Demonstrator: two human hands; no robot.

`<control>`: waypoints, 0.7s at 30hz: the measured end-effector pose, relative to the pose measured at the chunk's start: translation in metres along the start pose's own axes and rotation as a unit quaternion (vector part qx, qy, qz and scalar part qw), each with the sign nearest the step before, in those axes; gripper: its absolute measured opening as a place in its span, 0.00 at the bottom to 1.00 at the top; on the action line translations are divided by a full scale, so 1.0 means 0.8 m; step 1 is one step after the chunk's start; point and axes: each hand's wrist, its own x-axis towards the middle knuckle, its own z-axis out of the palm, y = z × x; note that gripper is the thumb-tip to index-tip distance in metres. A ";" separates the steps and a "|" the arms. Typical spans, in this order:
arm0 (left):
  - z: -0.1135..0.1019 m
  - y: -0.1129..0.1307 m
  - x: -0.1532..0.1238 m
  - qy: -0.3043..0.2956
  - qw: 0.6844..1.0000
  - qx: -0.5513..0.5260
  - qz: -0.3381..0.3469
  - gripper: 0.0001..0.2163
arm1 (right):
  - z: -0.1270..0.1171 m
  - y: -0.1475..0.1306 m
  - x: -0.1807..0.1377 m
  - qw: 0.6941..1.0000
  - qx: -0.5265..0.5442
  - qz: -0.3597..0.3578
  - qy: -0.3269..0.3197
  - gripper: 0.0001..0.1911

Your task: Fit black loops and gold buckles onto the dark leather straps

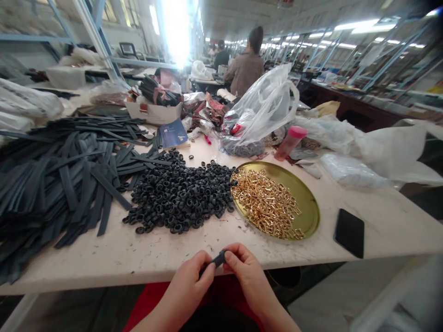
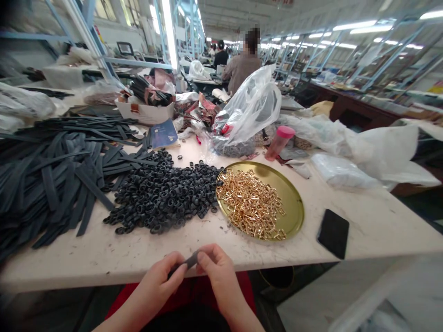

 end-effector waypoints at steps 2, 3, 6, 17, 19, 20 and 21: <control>0.009 -0.003 0.002 -0.002 0.998 -0.060 -0.010 0.11 | 0.005 0.003 -0.001 0.999 0.042 -0.003 -0.010 0.11; 0.013 -0.004 0.002 -0.021 0.995 -0.097 -0.018 0.11 | 0.006 0.006 -0.001 0.999 0.051 -0.008 -0.008 0.11; 0.018 -0.004 0.003 -0.110 0.972 -0.203 -0.051 0.17 | 0.009 0.010 -0.002 0.999 0.039 -0.021 0.011 0.11; -0.001 -0.027 0.035 -0.025 0.935 -0.332 -0.125 0.26 | -0.100 -0.056 0.054 0.813 -0.476 -0.262 0.209 0.17; -0.003 -0.033 0.039 -0.001 0.940 -0.318 -0.123 0.25 | -0.136 -0.059 0.063 0.720 -0.573 -0.310 0.240 0.28; -0.004 -0.034 0.041 0.011 0.942 -0.312 -0.120 0.25 | -0.150 -0.056 0.067 0.678 -0.614 -0.326 0.237 0.34; -0.005 -0.036 0.043 0.021 0.944 -0.306 -0.119 0.24 | -0.161 -0.052 0.071 0.645 -0.645 -0.335 0.235 0.39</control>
